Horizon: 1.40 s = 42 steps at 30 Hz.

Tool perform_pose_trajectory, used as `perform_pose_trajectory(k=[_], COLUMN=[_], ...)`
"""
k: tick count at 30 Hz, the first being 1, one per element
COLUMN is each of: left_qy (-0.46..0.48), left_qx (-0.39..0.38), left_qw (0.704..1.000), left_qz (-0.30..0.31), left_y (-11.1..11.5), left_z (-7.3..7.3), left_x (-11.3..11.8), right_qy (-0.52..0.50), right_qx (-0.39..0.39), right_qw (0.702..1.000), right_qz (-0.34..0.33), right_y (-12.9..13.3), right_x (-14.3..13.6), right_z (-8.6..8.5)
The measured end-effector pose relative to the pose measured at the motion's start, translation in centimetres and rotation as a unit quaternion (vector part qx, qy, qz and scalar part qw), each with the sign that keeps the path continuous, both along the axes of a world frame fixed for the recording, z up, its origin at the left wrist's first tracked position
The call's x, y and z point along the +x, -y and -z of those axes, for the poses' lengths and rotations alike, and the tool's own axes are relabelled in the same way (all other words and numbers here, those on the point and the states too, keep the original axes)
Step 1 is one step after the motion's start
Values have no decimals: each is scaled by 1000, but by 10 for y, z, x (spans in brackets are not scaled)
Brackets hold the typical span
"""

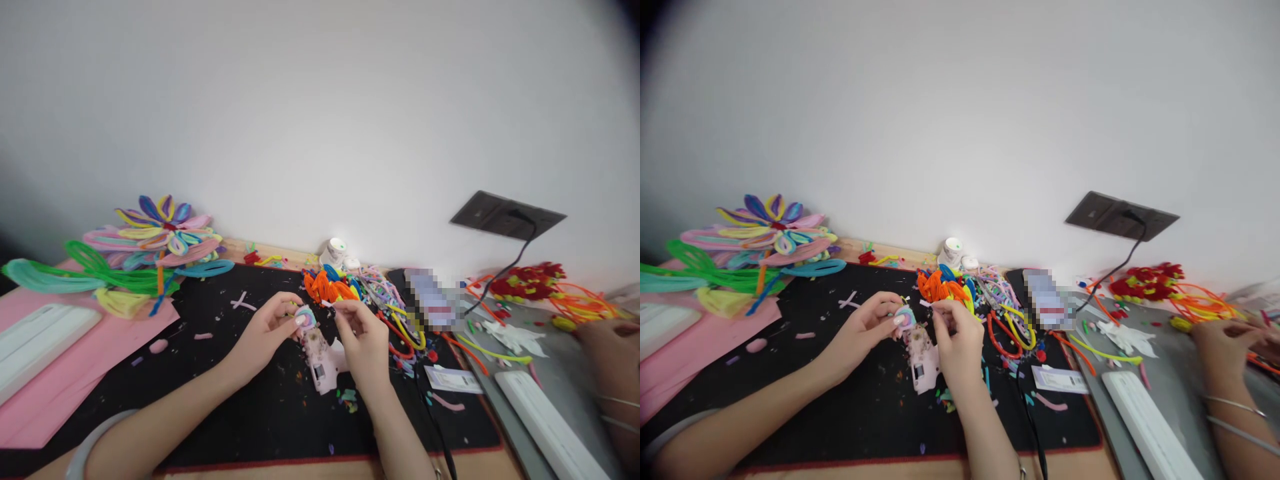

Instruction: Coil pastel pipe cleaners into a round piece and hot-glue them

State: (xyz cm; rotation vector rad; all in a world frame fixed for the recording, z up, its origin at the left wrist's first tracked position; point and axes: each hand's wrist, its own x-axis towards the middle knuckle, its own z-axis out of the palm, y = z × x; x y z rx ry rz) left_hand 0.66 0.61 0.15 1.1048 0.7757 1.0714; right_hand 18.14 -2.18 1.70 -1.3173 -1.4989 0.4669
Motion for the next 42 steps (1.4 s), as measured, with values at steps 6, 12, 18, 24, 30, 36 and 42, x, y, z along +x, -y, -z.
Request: perform_pose_trajectory(k=[6, 12, 18, 24, 30, 36, 42], left_qy=[15, 15, 35, 32, 10, -30, -64], left_qx=[-11, -7, 0, 5, 33, 67, 82], left_qw=[1000, 1000, 999, 998, 998, 997, 994], left_qz=[-8, 18, 30, 47, 50, 25, 21], left_y=[1, 3, 4, 4, 5, 6, 7], left_z=[0, 1, 0, 6, 7, 9, 7], left_x=[0, -1, 2, 2, 1, 0, -1], right_qy=[-73, -72, -98, -143, -153, -156, -159], right_qx=[-89, -188, -234, -243, -245, -243, -246], right_qw=[992, 973, 960, 952, 948, 948, 947], right_qz=[-47, -117, -119, -121, -136, -133, -133], right_y=[-1, 0, -1, -2, -1, -1, 0], right_x=[-2, -6, -10, -11, -10, -10, -10], right_z=[3, -2, -5, -4, -2, -2, -1])
